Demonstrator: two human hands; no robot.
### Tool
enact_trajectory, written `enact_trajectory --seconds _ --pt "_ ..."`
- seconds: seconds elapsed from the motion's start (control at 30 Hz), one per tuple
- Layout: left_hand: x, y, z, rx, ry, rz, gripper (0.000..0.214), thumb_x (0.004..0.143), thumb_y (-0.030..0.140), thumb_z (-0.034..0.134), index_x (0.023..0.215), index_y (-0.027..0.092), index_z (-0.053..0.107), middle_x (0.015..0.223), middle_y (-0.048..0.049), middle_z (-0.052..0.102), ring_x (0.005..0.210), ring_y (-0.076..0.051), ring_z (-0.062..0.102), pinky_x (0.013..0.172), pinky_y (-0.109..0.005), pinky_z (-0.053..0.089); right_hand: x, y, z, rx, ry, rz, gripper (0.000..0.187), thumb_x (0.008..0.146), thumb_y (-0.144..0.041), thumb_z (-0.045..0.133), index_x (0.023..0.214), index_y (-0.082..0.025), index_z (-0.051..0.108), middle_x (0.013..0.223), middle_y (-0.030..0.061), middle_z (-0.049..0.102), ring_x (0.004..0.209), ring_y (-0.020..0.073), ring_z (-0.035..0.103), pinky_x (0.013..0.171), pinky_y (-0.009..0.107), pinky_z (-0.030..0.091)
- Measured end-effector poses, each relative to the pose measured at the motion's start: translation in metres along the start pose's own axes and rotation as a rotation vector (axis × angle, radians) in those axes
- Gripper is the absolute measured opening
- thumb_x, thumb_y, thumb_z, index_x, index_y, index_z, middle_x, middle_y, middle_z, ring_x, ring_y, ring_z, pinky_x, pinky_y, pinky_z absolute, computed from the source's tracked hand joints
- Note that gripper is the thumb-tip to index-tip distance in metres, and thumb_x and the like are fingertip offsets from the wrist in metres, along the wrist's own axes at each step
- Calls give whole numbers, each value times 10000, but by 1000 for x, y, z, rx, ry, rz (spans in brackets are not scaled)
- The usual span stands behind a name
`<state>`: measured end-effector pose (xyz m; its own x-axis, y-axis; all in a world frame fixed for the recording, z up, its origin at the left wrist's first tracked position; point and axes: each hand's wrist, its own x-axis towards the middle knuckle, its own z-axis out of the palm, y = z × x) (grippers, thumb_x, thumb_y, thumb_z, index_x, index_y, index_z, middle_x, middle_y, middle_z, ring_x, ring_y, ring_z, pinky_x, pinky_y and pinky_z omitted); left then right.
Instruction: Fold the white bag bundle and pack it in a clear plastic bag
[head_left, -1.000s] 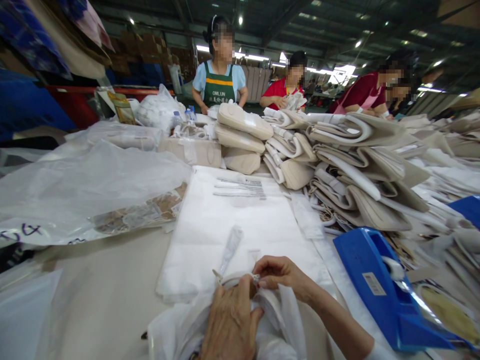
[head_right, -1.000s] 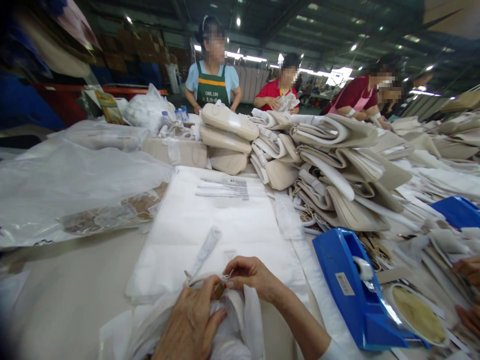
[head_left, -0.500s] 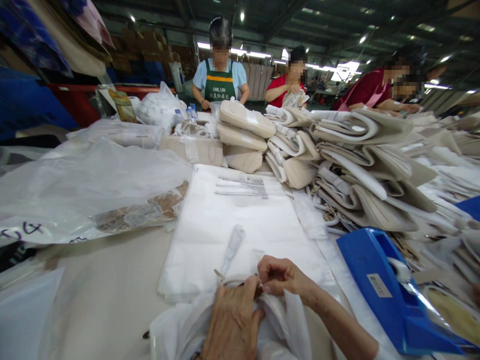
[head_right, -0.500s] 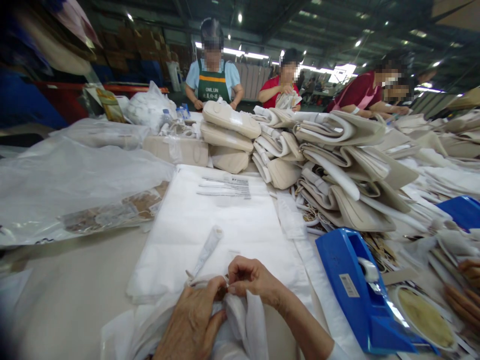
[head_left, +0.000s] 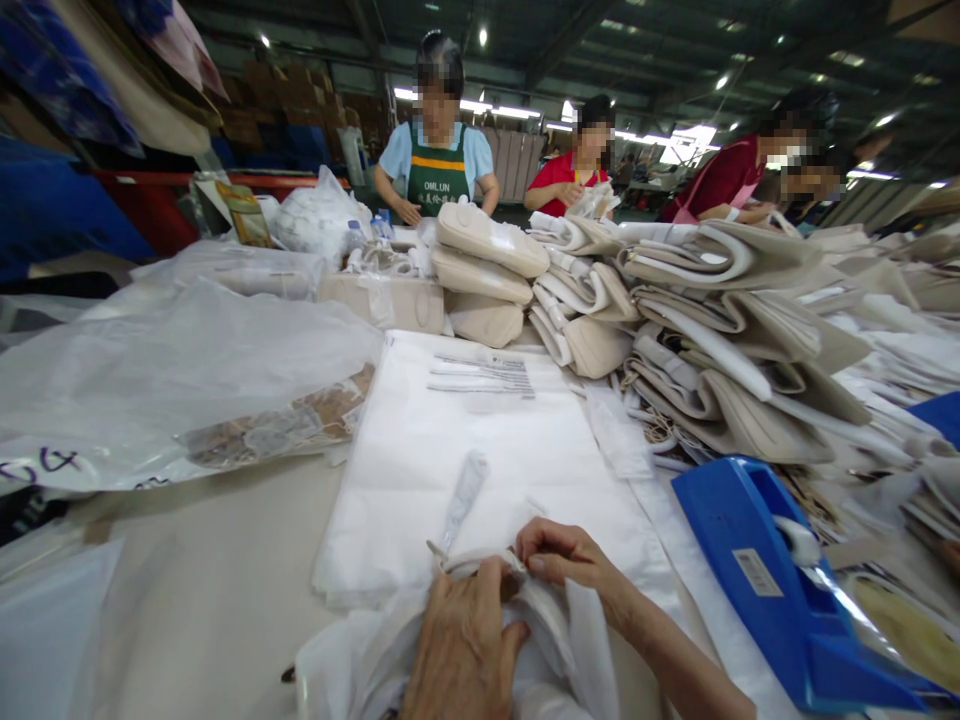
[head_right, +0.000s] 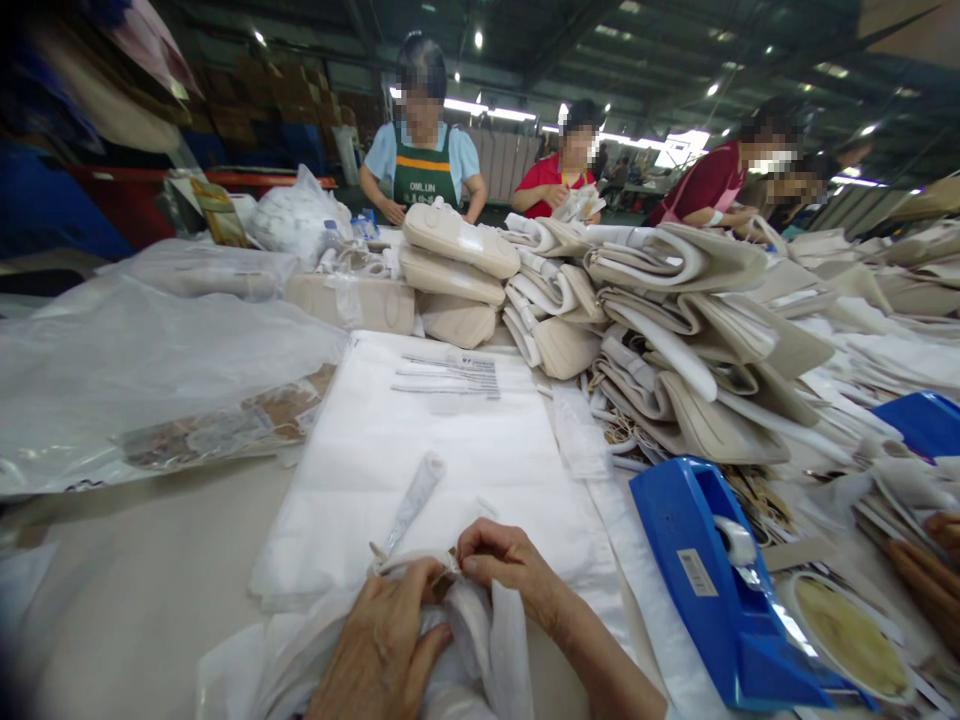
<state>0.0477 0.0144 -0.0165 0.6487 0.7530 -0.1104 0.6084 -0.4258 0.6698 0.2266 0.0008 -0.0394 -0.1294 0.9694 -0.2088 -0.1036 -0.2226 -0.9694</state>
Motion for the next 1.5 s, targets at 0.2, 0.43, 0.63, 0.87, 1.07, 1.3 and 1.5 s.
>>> enact_trajectory --seconds 0.2,0.43,0.63,0.87,1.07,1.3,1.5 --pt "0 -8 2 31 -3 88 305 782 136 450 1077 189 507 997 -74 659 912 -236 596 824 -413 413 -1 3 -1 -51 25 29 299 719 -442 605 650 -163 527 572 -43 395 543 99 316 531 245 240" --pt "2 -5 -2 58 -78 72 266 783 148 462 1006 236 577 1076 -55 639 978 -246 570 849 -430 414 -1 4 0 -65 45 0 275 716 -436 619 720 -164 575 649 -15 483 629 129 404 603 256 304" --pt "2 -3 -4 42 -132 19 264 806 156 453 1028 227 576 1070 -57 632 997 -256 550 869 -461 389 -7 5 -5 -170 23 68 360 742 -519 557 669 -167 547 574 -38 388 553 106 323 525 243 239" --pt "3 -2 -5 75 -157 48 234 832 172 446 990 254 599 1003 -33 630 951 -234 555 848 -440 392 -10 1 -2 -170 59 30 319 743 -488 563 715 -171 542 647 -17 431 623 128 369 571 249 275" --pt "2 -1 -1 111 -143 27 260 826 190 427 1039 214 574 1062 -81 620 996 -266 537 877 -463 388 -11 2 -5 -214 -54 128 455 770 -582 495 571 -185 393 549 -49 277 525 93 257 487 242 186" --pt "0 0 7 182 -85 53 255 825 226 439 1041 175 567 1049 -87 618 994 -291 529 915 -554 339 -12 -3 -10 -351 58 21 353 820 -488 499 690 -164 552 632 -21 451 611 118 402 560 236 313" --pt "-7 -5 8 212 82 287 193 803 235 489 984 188 539 902 -56 624 860 -249 567 801 -469 406 -12 -1 -18 -286 26 -16 289 816 -396 557 974 -186 675 939 48 657 874 181 563 787 286 410"
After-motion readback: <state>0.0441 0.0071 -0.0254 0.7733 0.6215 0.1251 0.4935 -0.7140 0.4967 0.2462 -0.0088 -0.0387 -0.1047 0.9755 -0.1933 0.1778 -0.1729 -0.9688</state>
